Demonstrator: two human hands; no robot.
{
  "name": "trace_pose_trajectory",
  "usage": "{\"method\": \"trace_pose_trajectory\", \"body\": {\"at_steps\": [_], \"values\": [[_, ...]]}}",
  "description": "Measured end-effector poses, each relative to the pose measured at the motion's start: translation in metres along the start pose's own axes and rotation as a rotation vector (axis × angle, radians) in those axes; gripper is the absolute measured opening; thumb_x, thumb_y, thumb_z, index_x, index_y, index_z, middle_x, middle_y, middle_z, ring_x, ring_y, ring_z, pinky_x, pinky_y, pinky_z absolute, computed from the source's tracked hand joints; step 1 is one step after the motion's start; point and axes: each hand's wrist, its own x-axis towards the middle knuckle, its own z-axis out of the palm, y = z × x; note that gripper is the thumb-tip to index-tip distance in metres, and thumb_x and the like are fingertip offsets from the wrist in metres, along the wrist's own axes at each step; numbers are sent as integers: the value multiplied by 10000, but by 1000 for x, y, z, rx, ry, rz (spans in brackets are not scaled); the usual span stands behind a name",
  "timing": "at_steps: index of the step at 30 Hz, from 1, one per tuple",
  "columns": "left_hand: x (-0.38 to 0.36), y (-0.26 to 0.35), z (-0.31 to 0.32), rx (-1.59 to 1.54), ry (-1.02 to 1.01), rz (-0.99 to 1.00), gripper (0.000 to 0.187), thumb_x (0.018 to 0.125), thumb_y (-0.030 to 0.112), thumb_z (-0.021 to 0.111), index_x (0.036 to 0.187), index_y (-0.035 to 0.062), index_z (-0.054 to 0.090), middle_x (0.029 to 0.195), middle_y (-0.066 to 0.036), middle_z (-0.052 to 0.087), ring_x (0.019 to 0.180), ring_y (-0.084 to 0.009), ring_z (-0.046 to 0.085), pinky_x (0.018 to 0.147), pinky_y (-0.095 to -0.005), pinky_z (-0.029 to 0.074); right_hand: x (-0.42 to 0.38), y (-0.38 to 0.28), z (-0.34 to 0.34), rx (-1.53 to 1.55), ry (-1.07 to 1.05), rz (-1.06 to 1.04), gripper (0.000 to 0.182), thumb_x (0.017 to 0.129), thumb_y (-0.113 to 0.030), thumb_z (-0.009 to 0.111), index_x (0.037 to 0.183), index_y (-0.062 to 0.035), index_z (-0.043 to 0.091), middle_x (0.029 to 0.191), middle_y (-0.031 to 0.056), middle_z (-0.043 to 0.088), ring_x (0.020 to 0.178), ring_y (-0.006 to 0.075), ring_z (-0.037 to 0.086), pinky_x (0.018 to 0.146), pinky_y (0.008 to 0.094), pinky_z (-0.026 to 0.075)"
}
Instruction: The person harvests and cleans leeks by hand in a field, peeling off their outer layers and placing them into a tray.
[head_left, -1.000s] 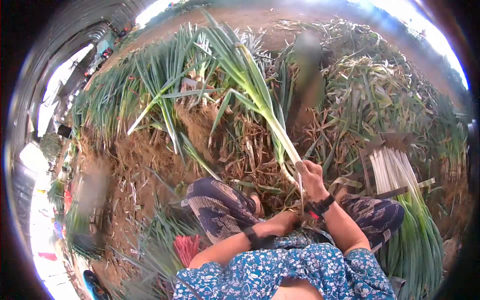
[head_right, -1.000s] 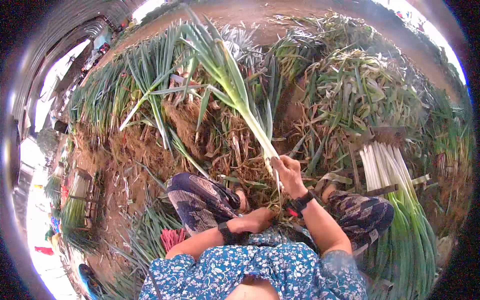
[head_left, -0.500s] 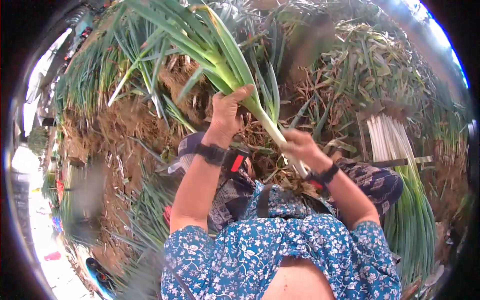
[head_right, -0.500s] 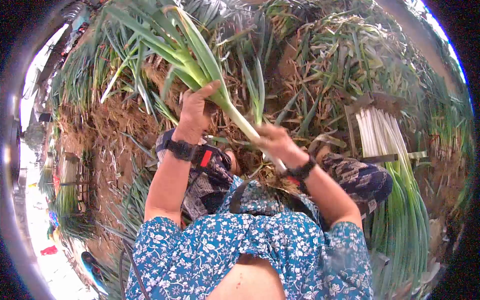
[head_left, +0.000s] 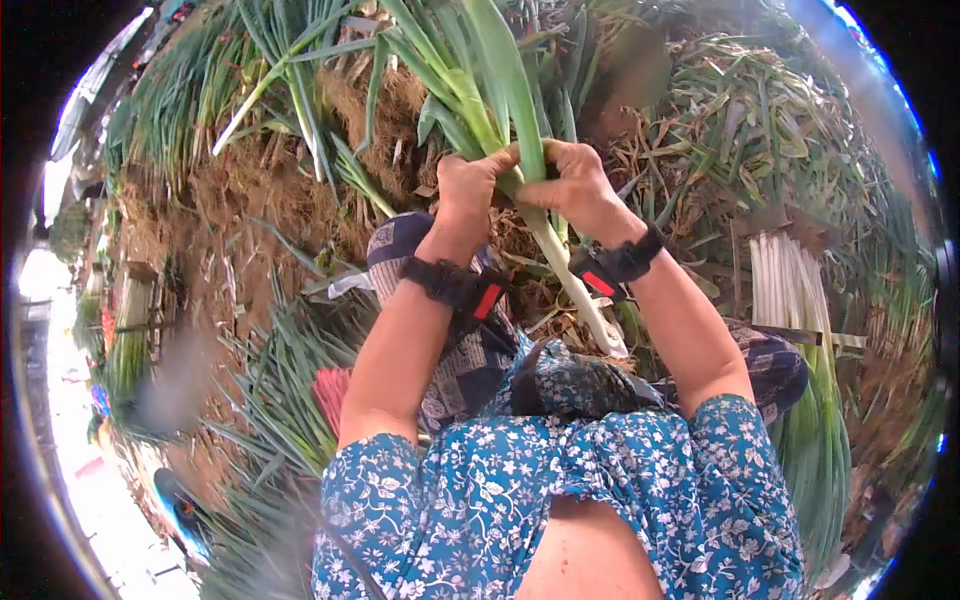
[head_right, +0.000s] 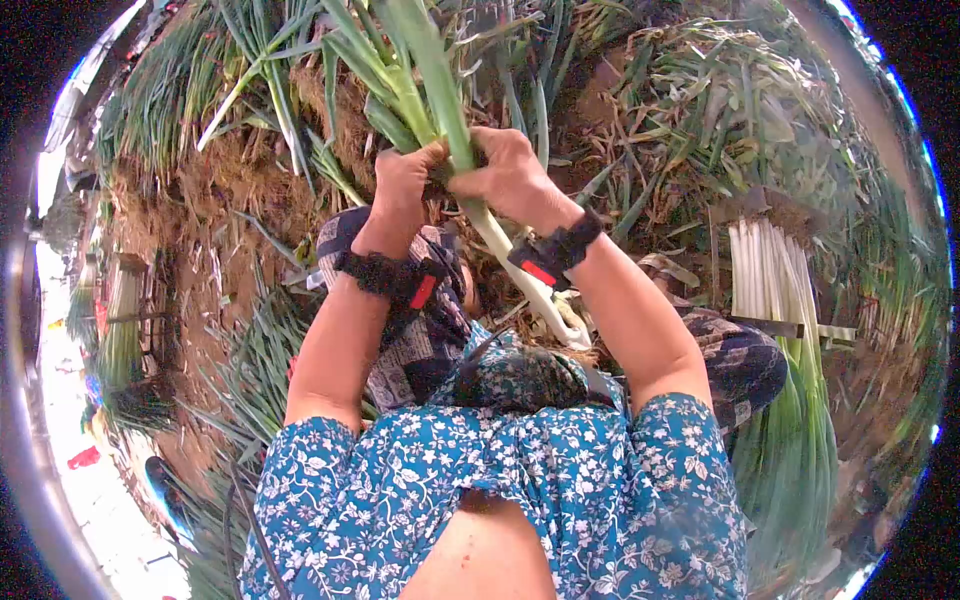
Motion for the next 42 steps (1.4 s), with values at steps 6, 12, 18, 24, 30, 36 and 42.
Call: {"method": "trace_pose_trajectory", "body": {"at_steps": [6, 12, 18, 24, 30, 36, 42], "values": [[15, 4, -22, -107, 200, -66, 164, 752, 69, 686, 822, -44, 590, 672, -96, 582, 574, -224, 592, 509, -376, 514, -72, -19, -18, 68, -132, 39, 341, 681, -29, 647, 1014, 27, 594, 786, 10, 613, 711, 64, 552, 641, 218, 455], [2, 26, -32, -448, 78, -177, 136, 757, 34, 618, 858, 6, 530, 709, -126, 563, 673, -280, 579, 739, -473, 507, -147, 92, -127, -832, 53, 446, 347, 658, -106, 659, 984, 5, 613, 887, 170, 619, 793, 272, 593, 748, 316, 454], [-2, 27, -29, -517, -86, -130, 127, 751, 26, 601, 847, 9, 519, 746, -109, 549, 674, -233, 544, 770, -441, 491, -124, 52, -71, -857, 117, 205, 343, 767, -196, 674, 994, 7, 516, 845, 169, 548, 841, 259, 563, 706, 353, 454], [-5, 25, -23, -537, -138, -110, 103, 764, 56, 590, 836, 3, 540, 768, -111, 557, 671, -234, 543, 765, -430, 488, -75, 20, 13, -604, 10, -95, 297, 761, -179, 686, 891, 22, 512, 798, 183, 515, 743, 334, 526, 633, 395, 412], [-13, 25, -33, -520, -116, -92, 106, 794, 109, 595, 839, 33, 535, 753, -91, 537, 643, -210, 523, 742, -402, 471, -76, 35, 16, -651, -47, -293, 103, 828, -95, 561, 857, -7, 516, 777, 173, 510, 691, 371, 517, 593, 415, 411], [-14, 27, -32, -475, -309, -110, 161, 843, 205, 583, 797, 79, 494, 710, -36, 493, 604, -166, 491, 777, -370, 439, -71, 32, 17, -593, 23, 83, 112, 800, -65, 527, 739, 24, 557, 741, 178, 559, 678, 286, 577, 595, 383, 446], [-28, 36, -11, -308, -541, -53, 281, 877, 333, 529, 770, 79, 473, 747, -65, 508, 644, -220, 528, 941, -512, 373, -64, 49, -12, -579, -250, 124, 188, 748, -126, 563, 827, 37, 613, 671, 176, 583, 635, 270, 581, 610, 347, 462]]}}
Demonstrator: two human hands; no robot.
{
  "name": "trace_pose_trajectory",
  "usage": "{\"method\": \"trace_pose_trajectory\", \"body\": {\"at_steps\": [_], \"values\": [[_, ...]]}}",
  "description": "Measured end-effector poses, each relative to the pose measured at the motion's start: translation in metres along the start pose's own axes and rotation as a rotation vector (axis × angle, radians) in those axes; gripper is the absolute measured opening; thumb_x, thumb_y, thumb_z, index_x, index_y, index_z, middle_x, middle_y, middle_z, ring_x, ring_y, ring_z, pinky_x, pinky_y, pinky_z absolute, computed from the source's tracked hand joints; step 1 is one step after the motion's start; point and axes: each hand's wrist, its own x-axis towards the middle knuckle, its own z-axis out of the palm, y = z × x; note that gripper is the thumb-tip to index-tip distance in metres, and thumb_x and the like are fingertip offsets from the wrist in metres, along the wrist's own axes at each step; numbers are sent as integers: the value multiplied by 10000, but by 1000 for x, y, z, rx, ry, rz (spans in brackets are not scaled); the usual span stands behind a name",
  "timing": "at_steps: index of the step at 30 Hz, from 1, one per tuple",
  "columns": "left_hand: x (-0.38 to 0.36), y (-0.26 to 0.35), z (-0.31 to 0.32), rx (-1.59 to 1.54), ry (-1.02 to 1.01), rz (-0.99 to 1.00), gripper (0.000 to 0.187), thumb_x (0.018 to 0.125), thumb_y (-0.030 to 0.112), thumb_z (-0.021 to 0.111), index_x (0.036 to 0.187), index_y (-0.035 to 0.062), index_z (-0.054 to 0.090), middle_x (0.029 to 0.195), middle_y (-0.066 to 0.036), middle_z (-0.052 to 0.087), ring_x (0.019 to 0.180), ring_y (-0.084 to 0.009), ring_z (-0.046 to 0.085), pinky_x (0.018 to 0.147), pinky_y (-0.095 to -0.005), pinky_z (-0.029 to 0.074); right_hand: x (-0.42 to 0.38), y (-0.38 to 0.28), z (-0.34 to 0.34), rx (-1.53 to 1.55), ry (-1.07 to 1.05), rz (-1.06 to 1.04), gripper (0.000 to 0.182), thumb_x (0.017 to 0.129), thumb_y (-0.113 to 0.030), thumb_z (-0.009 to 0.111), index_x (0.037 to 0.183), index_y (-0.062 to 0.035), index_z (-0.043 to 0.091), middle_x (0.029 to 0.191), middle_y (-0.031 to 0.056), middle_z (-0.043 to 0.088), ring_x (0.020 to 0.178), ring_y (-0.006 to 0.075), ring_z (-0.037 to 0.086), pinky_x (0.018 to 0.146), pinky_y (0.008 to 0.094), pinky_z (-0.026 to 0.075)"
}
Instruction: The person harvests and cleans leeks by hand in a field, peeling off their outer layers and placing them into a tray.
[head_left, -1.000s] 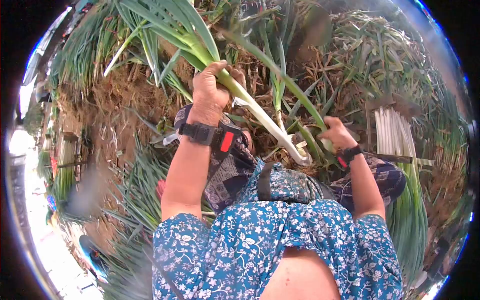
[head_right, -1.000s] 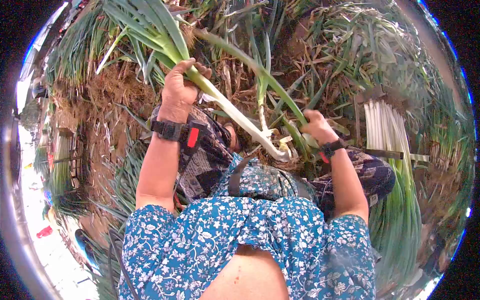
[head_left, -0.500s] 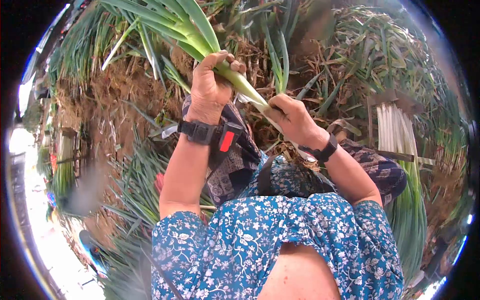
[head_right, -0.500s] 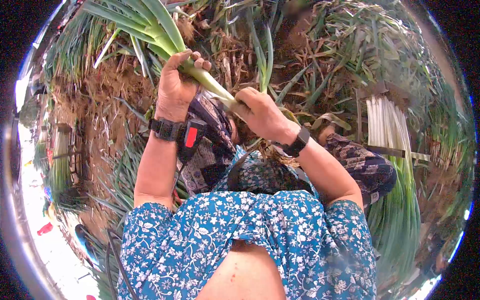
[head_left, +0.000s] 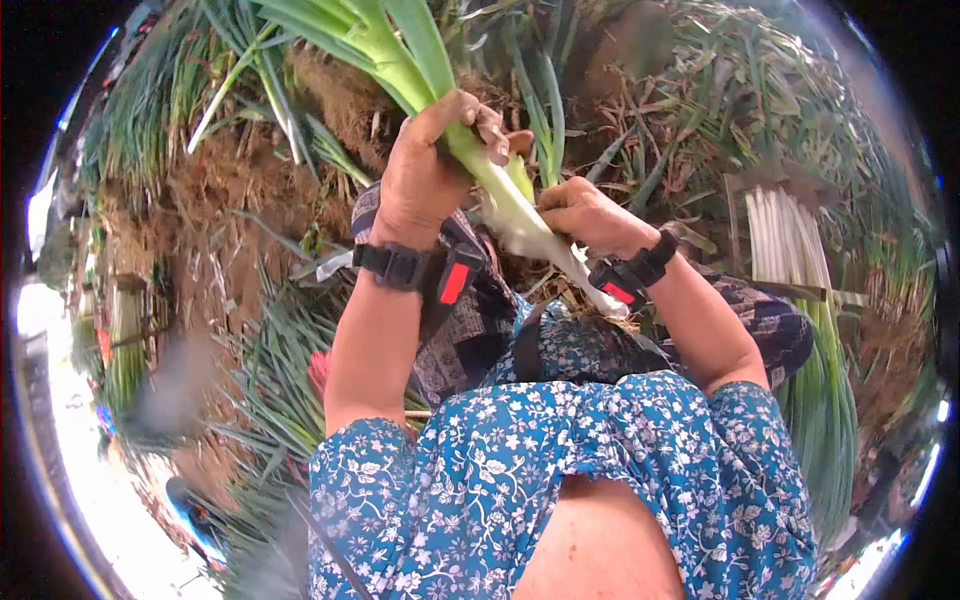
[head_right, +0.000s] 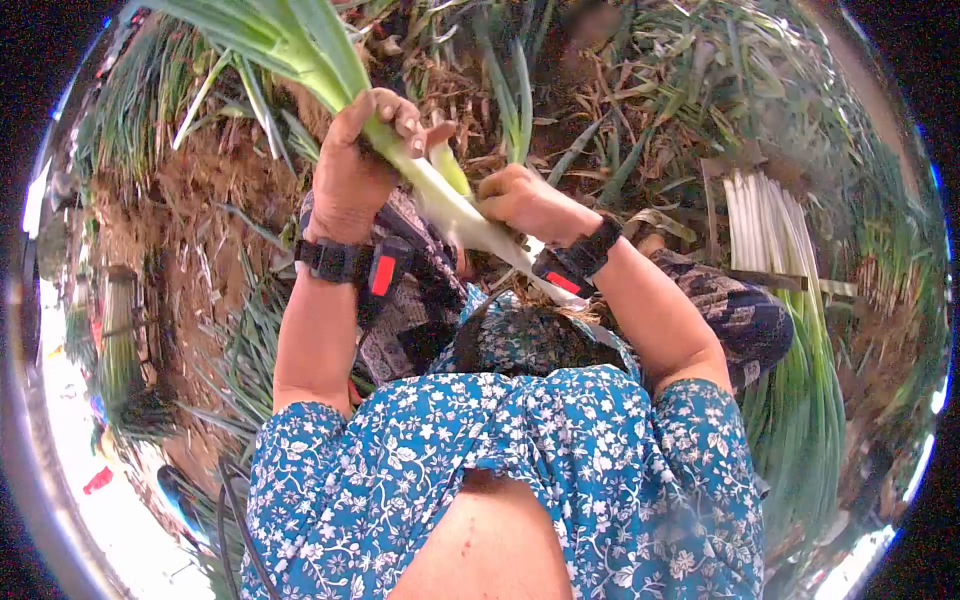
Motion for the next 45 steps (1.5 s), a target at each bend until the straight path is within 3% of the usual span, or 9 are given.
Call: {"method": "trace_pose_trajectory", "body": {"at_steps": [5, 9, 15, 26, 32, 37, 39, 41, 45], "values": [[8, 10, 16, -10, 112, 53, 262, 862, 306, 574, 754, 92, 469, 683, -26, 462, 567, -142, 439, 688, -353, 421, -13, 36, 0, -66, 50, 614, 184, 724, -118, 555, 696, 63, 578, 696, 136, 583, 694, 240, 607, 631, 346, 474], [13, 20, 20, -63, 381, 118, 229, 838, 201, 612, 688, 115, 463, 602, 19, 439, 476, -99, 361, 540, -279, 348, -10, 90, 0, -386, 279, 576, 203, 677, -148, 544, 762, 28, 599, 884, 249, 599, 879, 390, 577, 762, 408, 476], [1, 65, -41, -132, 374, 196, 240, 788, 132, 644, 663, 115, 440, 562, 6, 418, 465, -106, 371, 522, -283, 339, -57, 144, -25, -480, 445, 944, 268, 740, -196, 549, 907, -3, 630, 967, 231, 615, 930, 367, 596, 786, 414, 481], [-8, 47, -33, -5, 372, 112, 183, 822, 135, 595, 690, 95, 475, 567, -4, 439, 457, -126, 356, 544, -319, 342, -81, 194, 3, -551, 277, 1100, 271, 804, -160, 503, 1001, -39, 646, 1054, 182, 617, 990, 333, 597, 835, 421, 485], [-35, 78, -61, 58, 447, 212, 127, 805, 117, 596, 718, 69, 517, 570, 22, 376, 462, -83, 333, 477, -246, 308, -177, 249, -8, -645, 53, 1092, 271, 821, -172, 480, 999, -48, 643, 1006, 194, 628, 951, 326, 611, 821, 431, 485], [-31, 72, -57, 37, 392, 214, 75, 813, 116, 595, 842, 46, 590, 582, 12, 402, 460, -81, 339, 474, -235, 337, -55, 157, -12, -541, -73, 608, 364, 847, -375, 536, 971, -54, 652, 953, 232, 623, 889, 317, 617, 783, 427, 479], [-27, 69, -50, 51, 347, 213, 145, 823, 162, 596, 891, 34, 585, 602, 2, 430, 464, -94, 359, 488, -257, 359, -8, 169, 25, 110, 25, 524, 401, 840, -417, 568, 1098, -114, 619, 973, 205, 620, 902, 325, 589, 767, 401, 475], [-19, 61, -43, 23, 328, 201, 173, 831, 187, 594, 906, 31, 587, 608, -2, 437, 463, -100, 364, 493, -274, 365, 29, 157, 56, 278, -39, 627, 459, 792, -391, 655, 1025, 0, 597, 927, 166, 604, 825, 241, 561, 735, 369, 458], [-19, 60, -32, 159, 394, 141, 147, 851, 176, 581, 818, 38, 541, 625, 3, 388, 466, -95, 335, 491, -261, 320, 6, 189, 73, -10, -74, 478, 370, 762, -257, 650, 954, 42, 545, 813, 127, 600, 727, 207, 538, 653, 338, 439]]}}
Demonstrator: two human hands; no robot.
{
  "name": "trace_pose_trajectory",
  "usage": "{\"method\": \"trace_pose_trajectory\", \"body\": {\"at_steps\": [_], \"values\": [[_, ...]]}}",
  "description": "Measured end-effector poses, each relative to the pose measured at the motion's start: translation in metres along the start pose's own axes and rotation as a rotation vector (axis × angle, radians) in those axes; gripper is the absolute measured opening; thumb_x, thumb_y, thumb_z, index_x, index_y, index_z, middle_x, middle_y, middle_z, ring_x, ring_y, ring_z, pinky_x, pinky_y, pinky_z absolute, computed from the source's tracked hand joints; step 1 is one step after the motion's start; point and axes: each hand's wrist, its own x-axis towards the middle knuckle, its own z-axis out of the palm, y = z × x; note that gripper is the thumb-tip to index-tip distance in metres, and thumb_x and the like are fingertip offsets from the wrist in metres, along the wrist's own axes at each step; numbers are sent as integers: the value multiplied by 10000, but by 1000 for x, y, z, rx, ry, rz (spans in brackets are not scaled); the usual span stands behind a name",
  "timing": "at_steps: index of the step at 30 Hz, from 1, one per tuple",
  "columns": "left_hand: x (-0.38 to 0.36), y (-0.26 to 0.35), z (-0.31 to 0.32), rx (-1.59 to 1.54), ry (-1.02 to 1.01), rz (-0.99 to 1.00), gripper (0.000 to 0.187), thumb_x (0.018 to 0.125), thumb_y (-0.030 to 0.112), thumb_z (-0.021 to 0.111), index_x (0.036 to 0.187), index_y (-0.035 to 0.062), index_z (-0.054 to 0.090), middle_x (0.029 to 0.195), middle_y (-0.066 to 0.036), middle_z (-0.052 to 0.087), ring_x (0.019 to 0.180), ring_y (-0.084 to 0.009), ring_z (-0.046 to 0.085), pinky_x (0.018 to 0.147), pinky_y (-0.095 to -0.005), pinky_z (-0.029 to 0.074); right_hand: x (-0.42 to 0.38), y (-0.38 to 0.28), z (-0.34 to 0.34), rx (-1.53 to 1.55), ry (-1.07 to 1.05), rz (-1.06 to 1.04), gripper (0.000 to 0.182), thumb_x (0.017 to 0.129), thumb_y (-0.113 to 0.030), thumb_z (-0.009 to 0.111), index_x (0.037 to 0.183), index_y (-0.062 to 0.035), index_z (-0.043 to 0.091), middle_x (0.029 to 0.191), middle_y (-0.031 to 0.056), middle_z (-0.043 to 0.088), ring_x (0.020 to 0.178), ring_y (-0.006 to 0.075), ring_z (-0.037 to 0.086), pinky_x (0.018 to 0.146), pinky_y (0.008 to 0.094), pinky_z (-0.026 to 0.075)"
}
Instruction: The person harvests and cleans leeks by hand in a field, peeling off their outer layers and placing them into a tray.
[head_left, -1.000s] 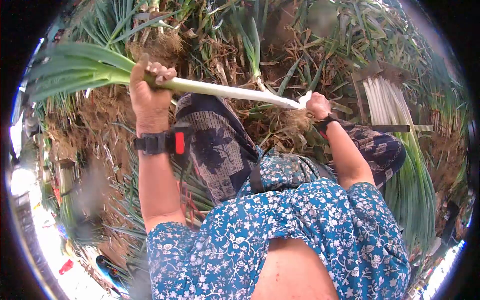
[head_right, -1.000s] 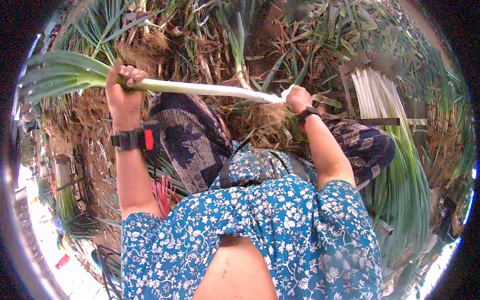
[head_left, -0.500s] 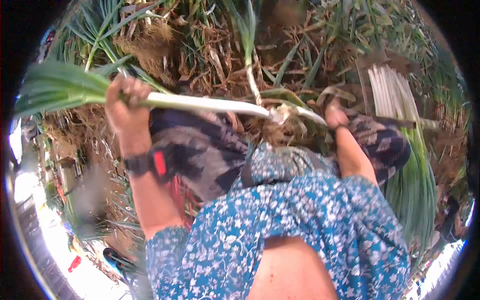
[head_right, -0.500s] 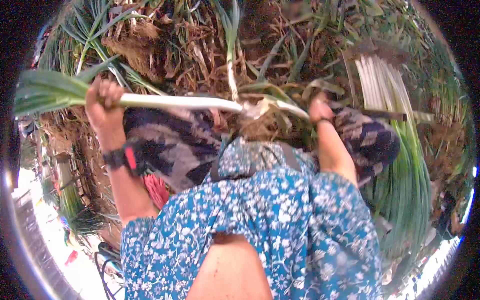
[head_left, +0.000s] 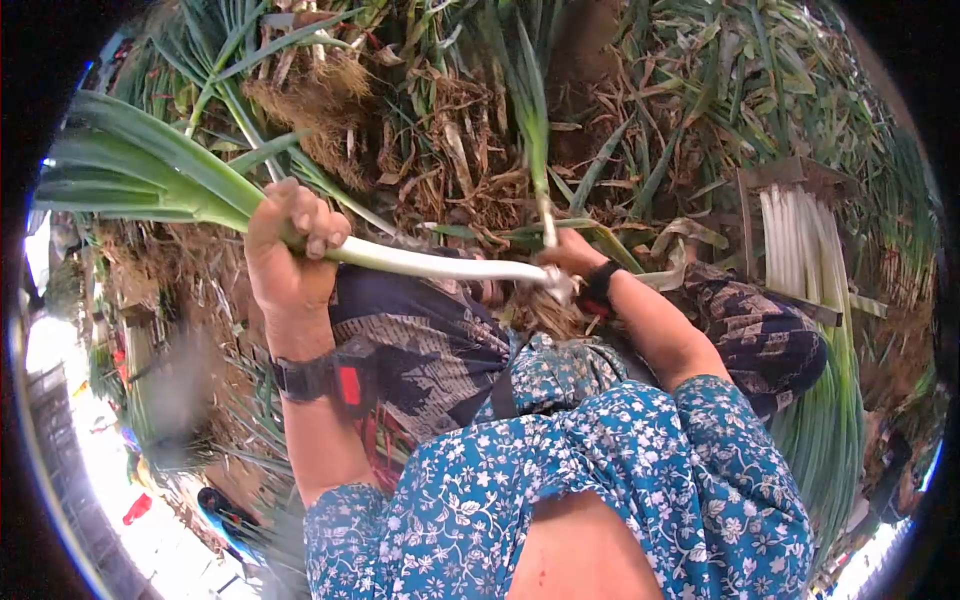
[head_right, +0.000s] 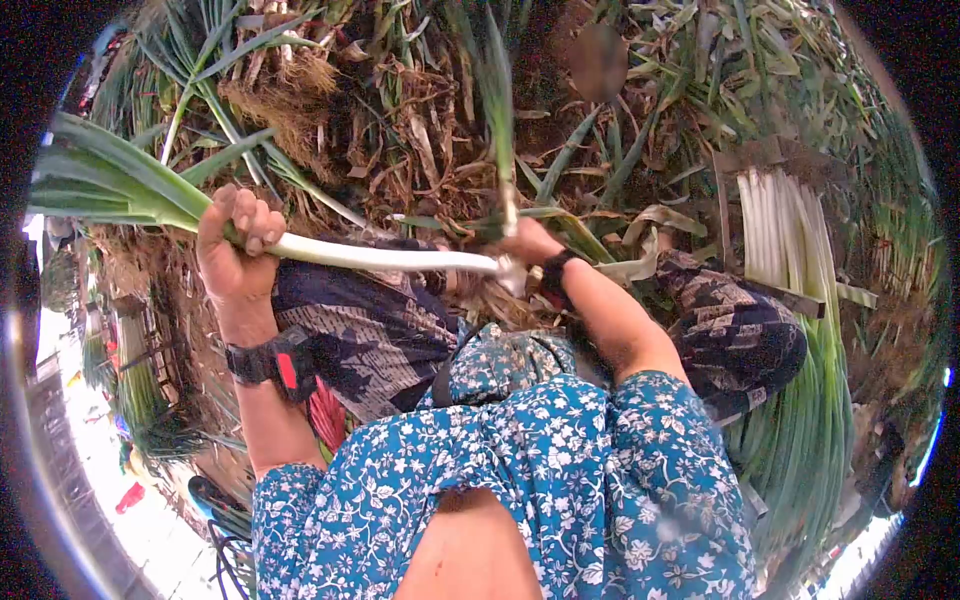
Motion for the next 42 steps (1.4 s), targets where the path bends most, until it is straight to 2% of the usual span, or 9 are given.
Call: {"method": "trace_pose_trajectory", "body": {"at_steps": [4, 6, 11, 20, 25, 27, 30, 36, 42], "values": [[-4, 4, -16, -53, -82, 35, 128, 863, 177, 566, 828, 57, 541, 614, 11, 382, 445, -91, 327, 477, -255, 319, -34, 92, 1, 191, 345, 461, 213, 785, -137, 546, 916, 27, 586, 796, 200, 601, 774, 297, 557, 722, 397, 426], [-2, 0, -14, -70, -25, 51, 135, 841, 181, 596, 847, 62, 531, 608, 20, 390, 443, -86, 338, 473, -256, 330, -56, 148, -5, -111, 359, 186, 169, 792, -105, 505, 833, 38, 587, 792, 239, 579, 743, 379, 569, 653, 449, 451], [14, -11, 0, -87, 113, -62, 206, 736, 47, 668, 909, -8, 570, 644, -42, 516, 467, -114, 474, 499, -296, 452, -90, 3, -54, 559, 354, -44, 286, 760, -44, 606, 1034, 36, 590, 747, 7, 562, 625, 86, 478, 542, 258, 419], [50, -54, 37, 62, 119, -186, 245, 729, -4, 668, 952, -48, 577, 735, -97, 603, 473, -145, 524, 416, -297, 463, -173, -157, -91, 695, 37, -223, 393, 808, -57, 553, 1187, 29, 492, 747, 3, 560, 565, 56, 477, 501, 205, 400], [58, -57, 37, 86, 85, -261, 153, 736, 32, 683, 850, -17, 594, 704, -58, 579, 466, -130, 492, 423, -295, 432, -193, -164, -100, 526, -147, -192, 465, 827, -72, 550, 1266, 21, 427, 828, 10, 568, 665, 54, 491, 587, 208, 424], [65, -61, 34, 72, 83, -346, 116, 720, 3, 679, 804, -36, 610, 704, -83, 581, 457, -146, 499, 388, -297, 425, -175, -134, -107, 169, -110, -433, 449, 811, -22, 518, 1248, 31, 431, 766, 17, 527, 636, 104, 480, 584, 253, 426], [68, -72, 34, 97, 130, -248, 110, 712, -5, 676, 788, -37, 603, 666, -87, 563, 442, -152, 487, 389, -306, 425, -150, -145, -133, -226, -131, -152, 437, 756, -46, 519, 1180, 40, 452, 940, 160, 557, 905, 274, 549, 797, 343, 439], [65, -73, 46, 13, 321, -141, 124, 729, 0, 664, 811, 5, 571, 644, -60, 538, 453, -146, 475, 410, -312, 430, -77, -192, -84, -738, 875, -674, 534, 688, -31, 544, 1209, -23, 431, 1151, 158, 459, 1105, 336, 431, 904, 446, 366], [66, -67, 34, 37, 364, -203, 108, 729, 6, 662, 797, 18, 579, 654, -76, 545, 468, -161, 480, 413, -321, 438, -59, -230, -94, -1023, 911, -949, 370, 695, -164, 566, 1042, -37, 568, 1062, 95, 495, 1065, 258, 444, 893, 405, 377]]}}
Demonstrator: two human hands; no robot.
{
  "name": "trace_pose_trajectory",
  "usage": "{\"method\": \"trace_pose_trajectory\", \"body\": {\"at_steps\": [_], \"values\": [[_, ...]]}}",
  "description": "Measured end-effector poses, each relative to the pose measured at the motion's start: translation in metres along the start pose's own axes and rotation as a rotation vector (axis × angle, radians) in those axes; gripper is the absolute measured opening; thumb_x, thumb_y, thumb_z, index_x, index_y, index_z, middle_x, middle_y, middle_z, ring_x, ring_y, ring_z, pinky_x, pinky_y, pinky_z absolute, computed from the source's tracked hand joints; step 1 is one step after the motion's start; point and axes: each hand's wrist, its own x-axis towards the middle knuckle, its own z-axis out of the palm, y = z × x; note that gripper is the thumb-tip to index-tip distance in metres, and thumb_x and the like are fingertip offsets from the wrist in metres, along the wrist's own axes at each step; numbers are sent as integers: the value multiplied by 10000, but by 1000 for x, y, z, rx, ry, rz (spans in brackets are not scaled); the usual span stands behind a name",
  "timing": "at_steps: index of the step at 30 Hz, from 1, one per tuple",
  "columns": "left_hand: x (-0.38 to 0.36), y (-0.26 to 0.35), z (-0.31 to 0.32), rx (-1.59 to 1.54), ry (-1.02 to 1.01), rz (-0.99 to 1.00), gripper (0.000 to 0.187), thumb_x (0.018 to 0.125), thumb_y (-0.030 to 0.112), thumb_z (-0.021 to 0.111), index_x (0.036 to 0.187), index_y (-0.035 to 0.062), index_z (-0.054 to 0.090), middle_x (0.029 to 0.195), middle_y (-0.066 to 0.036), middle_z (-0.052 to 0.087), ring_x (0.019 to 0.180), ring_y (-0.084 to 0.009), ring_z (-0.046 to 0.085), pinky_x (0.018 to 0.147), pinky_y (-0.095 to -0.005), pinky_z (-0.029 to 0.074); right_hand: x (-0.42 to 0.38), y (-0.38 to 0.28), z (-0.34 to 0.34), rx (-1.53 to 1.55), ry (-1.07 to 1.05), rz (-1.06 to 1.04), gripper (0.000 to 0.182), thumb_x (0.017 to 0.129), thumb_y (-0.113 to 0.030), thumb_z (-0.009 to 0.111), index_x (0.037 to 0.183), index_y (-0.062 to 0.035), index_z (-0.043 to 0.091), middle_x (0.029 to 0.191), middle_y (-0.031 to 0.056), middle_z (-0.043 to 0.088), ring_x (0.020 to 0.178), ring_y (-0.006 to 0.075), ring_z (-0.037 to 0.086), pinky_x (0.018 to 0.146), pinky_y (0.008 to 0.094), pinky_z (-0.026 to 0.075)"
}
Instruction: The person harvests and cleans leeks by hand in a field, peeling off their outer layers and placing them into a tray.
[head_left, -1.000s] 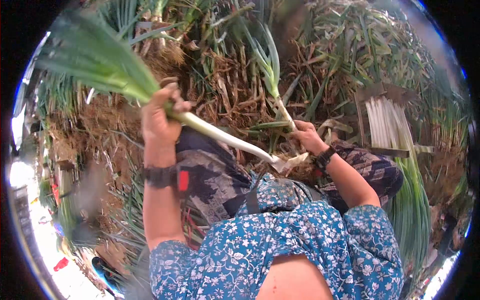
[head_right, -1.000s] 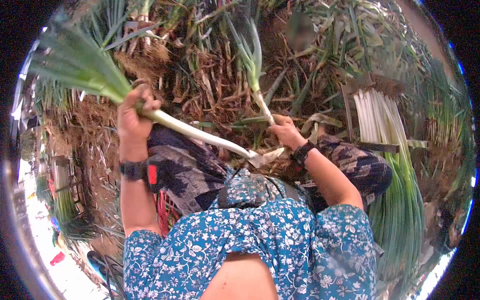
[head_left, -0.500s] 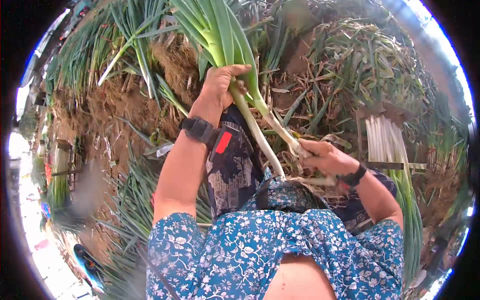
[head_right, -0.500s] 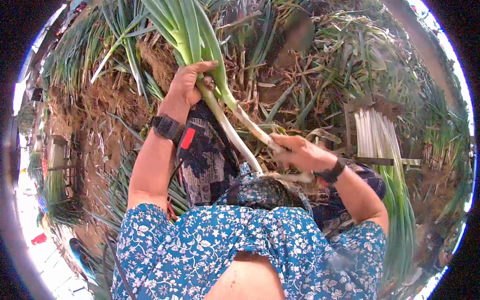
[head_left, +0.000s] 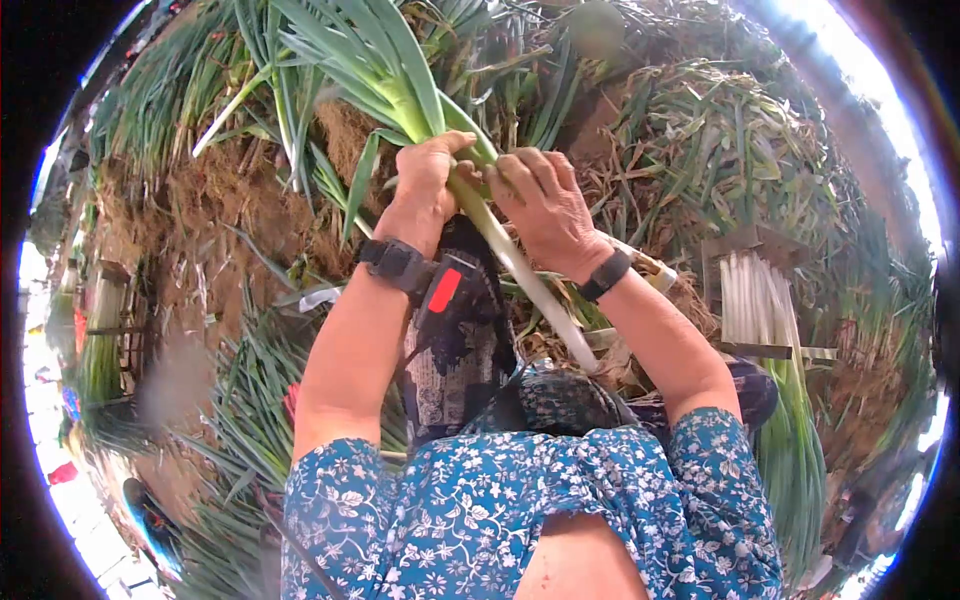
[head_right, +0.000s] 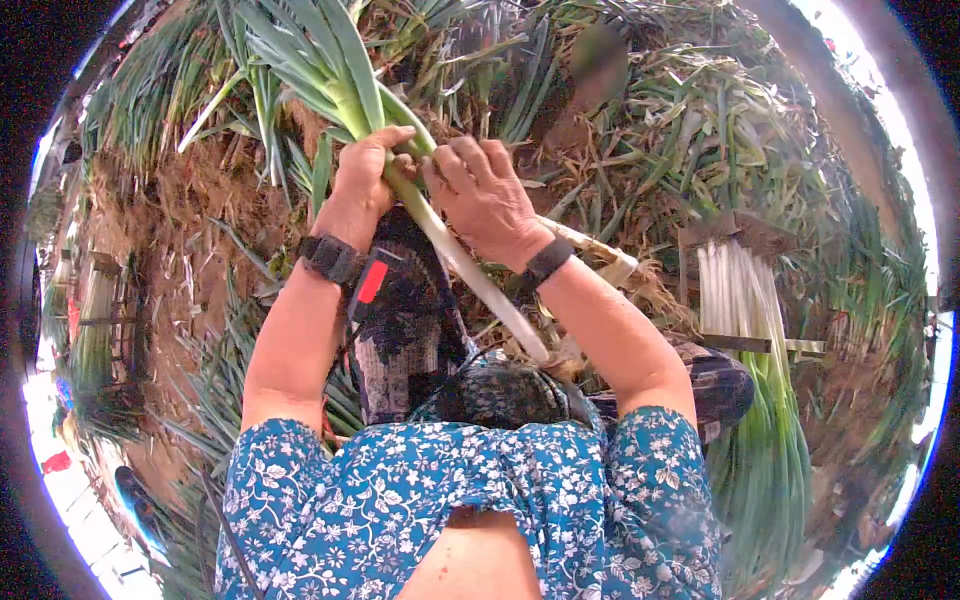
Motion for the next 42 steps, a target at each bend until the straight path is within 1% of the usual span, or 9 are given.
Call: {"method": "trace_pose_trajectory", "body": {"at_steps": [13, 18, 20, 22, 27, 29, 33, 36, 42], "values": [[-9, -2, -1, -105, -9, 101, 129, 699, -49, 646, 779, -12, 552, 630, -72, 536, 414, -151, 471, 376, -299, 416, -14, 6, 7, 81, 56, -298, 142, 595, -187, 564, 705, -99, 580, 852, 23, 515, 881, 209, 483, 753, 335, 426], [-7, 12, -18, -105, 41, 134, 221, 687, -25, 680, 843, 37, 537, 669, -30, 516, 448, -132, 455, 426, -301, 406, -77, 4, -15, 121, -245, -223, 176, 595, -159, 582, 758, -97, 608, 835, 40, 532, 878, 238, 505, 789, 361, 445], [-4, 16, -30, -115, 94, 199, 233, 683, -25, 683, 845, 45, 530, 656, -22, 494, 453, -131, 452, 433, -301, 405, -155, 14, -6, 174, -675, 68, 172, 658, -117, 580, 818, -78, 630, 958, 75, 579, 1014, 261, 507, 861, 386, 442], [-1, 20, -44, -172, 70, 211, 239, 685, -18, 687, 846, 49, 522, 671, -17, 486, 463, -129, 452, 436, -306, 402, -269, 29, 17, 41, -664, 170, 189, 727, -78, 531, 878, -40, 638, 1033, 124, 607, 1053, 279, 538, 854, 402, 457], [-9, 29, -46, -81, 45, 214, 218, 692, -13, 688, 852, 35, 547, 717, -13, 495, 498, -123, 447, 469, -308, 390, -217, 35, -37, 456, -1281, 521, 193, 734, -205, 593, 798, -27, 629, 757, 174, 619, 752, 332, 609, 679, 414, 479], [-5, 27, -44, -82, 57, 226, 205, 682, -25, 685, 837, 25, 560, 709, -31, 510, 487, -136, 461, 444, -303, 401, -144, 23, -65, 806, -881, 565, 221, 735, -210, 611, 822, -7, 613, 839, 186, 613, 797, 337, 593, 706, 414, 470], [-5, 23, -33, -116, -6, 239, 237, 667, -40, 685, 853, 22, 552, 717, -50, 527, 469, -151, 474, 415, -301, 415, -51, 3, -63, 365, -71, 328, 419, 706, -221, 696, 1009, 1, 512, 976, 194, 555, 969, 327, 533, 790, 434, 426], [-5, 17, -26, -101, 4, 250, 260, 662, -38, 688, 871, 25, 546, 727, -53, 532, 465, -154, 474, 404, -300, 411, -45, -1, -23, 309, -189, 393, 364, 747, -221, 674, 970, -4, 485, 919, 179, 561, 833, 330, 568, 711, 431, 450], [-17, 22, -33, -29, -140, 213, 136, 688, -11, 667, 783, -7, 571, 679, -75, 553, 447, -156, 466, 414, -289, 399, -54, 3, -6, 895, -346, 384, 241, 821, -209, 631, 755, -3, 523, 678, 109, 551, 555, 262, 568, 499, 337, 449]]}}
